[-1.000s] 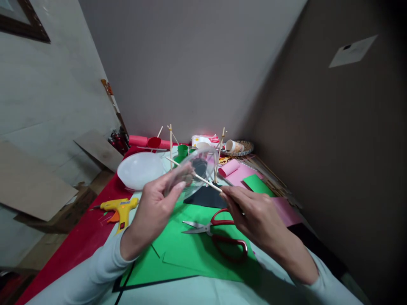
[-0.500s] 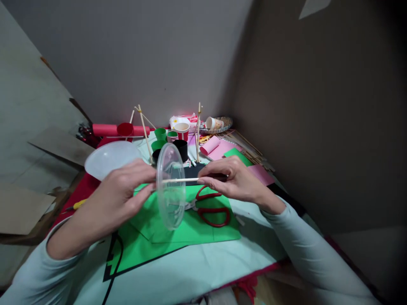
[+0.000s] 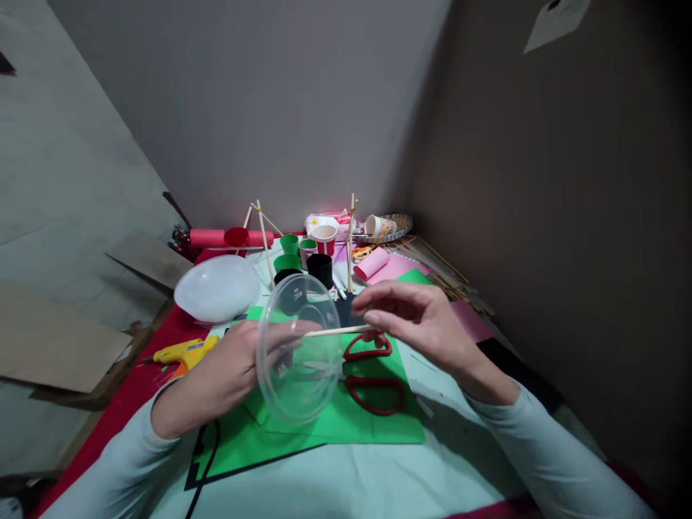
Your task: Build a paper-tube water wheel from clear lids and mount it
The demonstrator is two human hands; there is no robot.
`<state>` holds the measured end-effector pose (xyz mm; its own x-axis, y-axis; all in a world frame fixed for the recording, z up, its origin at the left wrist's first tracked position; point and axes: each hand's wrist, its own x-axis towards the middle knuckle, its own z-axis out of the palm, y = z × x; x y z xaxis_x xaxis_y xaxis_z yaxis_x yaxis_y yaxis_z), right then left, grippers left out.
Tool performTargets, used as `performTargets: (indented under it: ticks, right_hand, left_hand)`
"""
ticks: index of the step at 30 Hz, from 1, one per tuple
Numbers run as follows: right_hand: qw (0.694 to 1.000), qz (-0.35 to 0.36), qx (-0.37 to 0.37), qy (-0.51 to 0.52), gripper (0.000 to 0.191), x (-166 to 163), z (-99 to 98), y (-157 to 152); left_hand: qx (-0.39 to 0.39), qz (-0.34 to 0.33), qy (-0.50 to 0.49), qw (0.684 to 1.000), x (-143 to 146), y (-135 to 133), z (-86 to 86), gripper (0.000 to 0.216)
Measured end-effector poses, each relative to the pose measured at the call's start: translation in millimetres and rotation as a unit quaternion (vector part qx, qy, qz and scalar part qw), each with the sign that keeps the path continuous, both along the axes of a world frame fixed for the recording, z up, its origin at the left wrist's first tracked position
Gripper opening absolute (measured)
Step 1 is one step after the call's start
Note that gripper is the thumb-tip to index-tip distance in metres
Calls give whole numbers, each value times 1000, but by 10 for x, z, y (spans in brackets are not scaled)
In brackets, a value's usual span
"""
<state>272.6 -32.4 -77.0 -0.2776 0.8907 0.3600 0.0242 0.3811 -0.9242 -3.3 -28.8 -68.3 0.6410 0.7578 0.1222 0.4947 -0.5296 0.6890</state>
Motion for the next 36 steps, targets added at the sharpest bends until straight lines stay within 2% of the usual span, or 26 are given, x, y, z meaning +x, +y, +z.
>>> performTargets:
  ticks: [2,5,8,10,13,15,17,19,21,24,28,32,36]
  right_hand:
    - [997,14,-39,72,22,25,-3,13]
    - [993,30,-2,111,37,52,-46,52]
    - [997,-25,65,45,46,67,-137,113]
    - [995,-66,69,-21,49,65,-215,151]
    - [996,-54,12,-76,57,24,-337,172]
    - [996,-24,-57,-67,53,-36,-408,154]
    - [987,26,-160,-18,47,-110,-464,123]
    - [961,84,-258,52,46,-178,-497,94]
    - [937,110,-313,109,47,-222,-501,77]
    - [926,79,-335,156,48,-234,-465,82]
    - [923,1,-333,192,45,-185,-427,123]
    - [920,-46,-331,203,43,-133,-445,158]
    - [914,-47,-353,196,48,-123,-465,157]
  left_hand:
    - [-47,13,-46,998,-10,32,-103,39]
    - [-149,42,-125,980,29,38,-216,40]
    - [-209,66,-183,958,157,-17,-245,37]
    - [-244,77,-239,937,262,-51,-260,33]
    - [-296,56,-328,895,375,-64,-326,29]
    - [-303,44,-358,882,404,-68,-380,25]
    - [-303,48,-372,876,407,-82,-414,22]
    - [-307,53,-378,872,401,-96,-421,22]
    - [-304,56,-367,877,394,-95,-410,28]
    - [-300,61,-338,890,393,-62,-384,37]
    - [-340,76,-323,880,413,-32,-358,47]
    - [-364,70,-351,860,435,-36,-394,38]
    - [-382,75,-370,844,444,-21,-460,32]
